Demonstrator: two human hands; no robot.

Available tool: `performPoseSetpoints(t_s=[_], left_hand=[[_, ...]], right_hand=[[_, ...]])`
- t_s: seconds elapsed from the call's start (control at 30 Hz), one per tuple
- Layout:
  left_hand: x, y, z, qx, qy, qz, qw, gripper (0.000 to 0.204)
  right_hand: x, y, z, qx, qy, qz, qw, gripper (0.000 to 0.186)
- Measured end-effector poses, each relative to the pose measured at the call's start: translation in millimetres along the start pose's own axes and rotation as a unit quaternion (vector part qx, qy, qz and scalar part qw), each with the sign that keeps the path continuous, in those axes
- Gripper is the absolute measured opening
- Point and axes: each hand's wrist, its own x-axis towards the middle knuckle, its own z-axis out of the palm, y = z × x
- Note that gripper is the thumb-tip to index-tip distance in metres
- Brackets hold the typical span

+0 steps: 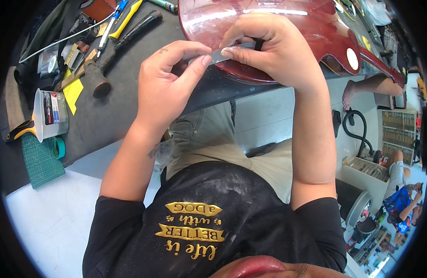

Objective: The person scrapes the binding along the edge of a red guitar body using a small metal scraper, moving along the contour of the instrument.

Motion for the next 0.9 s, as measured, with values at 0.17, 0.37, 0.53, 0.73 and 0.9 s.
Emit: performPoseSetpoints(t_s=[0.17, 0.37, 0.53, 0.73, 0.9], left_hand=[[-4.5, 5.6, -3.0, -0.012, -0.021, -0.018, 1.000, 0.009], [-6.6, 7.2, -3.4, -0.015, -0.033, -0.021, 0.999, 0.009], [-7.5, 3.7, -3.1, -0.010, -0.036, -0.013, 0.999, 0.008], [-8.3, 7.4, -8.0, 0.029, -0.106, -0.030, 0.993, 0.005], [-7.8, 4.3, -1.4, 0.014, -0.027, 0.001, 1.000, 0.008]], right_hand=[[2.3, 0.2, -2.3, -0.033, -0.015, -0.058, 0.998, 0.012], [1.6, -0.7, -1.4, -0.018, -0.018, -0.035, 0.999, 0.012], [2.6, 0.7, 0.3, -0.012, -0.011, -0.046, 0.999, 0.012], [1.4, 2.3, -2.2, -0.012, -0.033, -0.052, 0.998, 0.011], [3.7, -11.5, -6.5, -0.003, 0.002, -0.053, 0.999, 0.010]])
